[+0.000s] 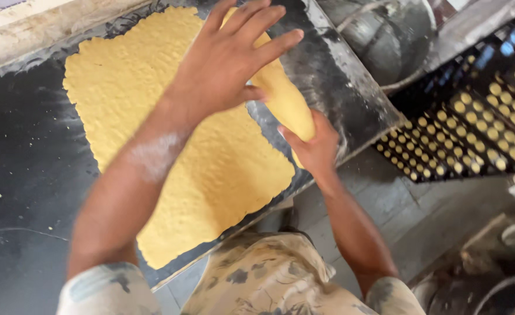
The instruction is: The person spreads a large sheet of yellow dough onto a black tabletop by hand, uses a small container of white powder to dust the surface, then rolls a separate piece of dough into a cylinder and uses hands to flatten and shape sections of the dough sheet.
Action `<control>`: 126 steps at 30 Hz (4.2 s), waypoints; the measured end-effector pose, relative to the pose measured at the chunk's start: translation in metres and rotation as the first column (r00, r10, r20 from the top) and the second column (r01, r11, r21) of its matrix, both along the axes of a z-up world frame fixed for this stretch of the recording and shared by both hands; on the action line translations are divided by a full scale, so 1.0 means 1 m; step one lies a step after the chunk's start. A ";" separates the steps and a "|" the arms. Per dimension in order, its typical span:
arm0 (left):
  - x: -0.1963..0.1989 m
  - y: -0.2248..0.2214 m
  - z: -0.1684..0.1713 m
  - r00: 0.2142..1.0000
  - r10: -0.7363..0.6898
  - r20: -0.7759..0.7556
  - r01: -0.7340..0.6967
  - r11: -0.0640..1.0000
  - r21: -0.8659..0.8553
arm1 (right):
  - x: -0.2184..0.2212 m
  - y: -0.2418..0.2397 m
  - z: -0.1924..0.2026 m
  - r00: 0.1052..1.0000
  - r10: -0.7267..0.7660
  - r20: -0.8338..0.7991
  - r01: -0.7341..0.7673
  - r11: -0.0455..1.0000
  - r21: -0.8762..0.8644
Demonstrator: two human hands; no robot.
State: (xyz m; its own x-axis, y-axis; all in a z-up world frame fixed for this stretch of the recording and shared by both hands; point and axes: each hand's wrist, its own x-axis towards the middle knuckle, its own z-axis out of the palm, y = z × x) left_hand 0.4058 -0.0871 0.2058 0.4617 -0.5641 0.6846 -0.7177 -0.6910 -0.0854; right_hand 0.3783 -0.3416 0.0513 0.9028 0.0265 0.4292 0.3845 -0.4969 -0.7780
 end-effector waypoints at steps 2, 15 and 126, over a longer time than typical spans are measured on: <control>0.003 -0.009 -0.034 0.985 -0.008 -0.170 -0.036 0.966 -0.254 | 0.050 -0.006 -0.034 0.985 0.061 -0.159 -0.086 0.984 -0.158; 0.023 -0.243 -0.261 0.462 0.361 -0.810 -0.886 0.221 -0.407 | 0.289 -0.009 -0.108 0.817 0.557 -0.150 -0.558 0.699 -0.447; -0.064 -0.316 -0.306 0.250 0.492 -0.834 -0.968 0.136 -0.210 | 0.210 -0.028 -0.062 0.582 0.743 -0.331 -0.654 0.186 -0.733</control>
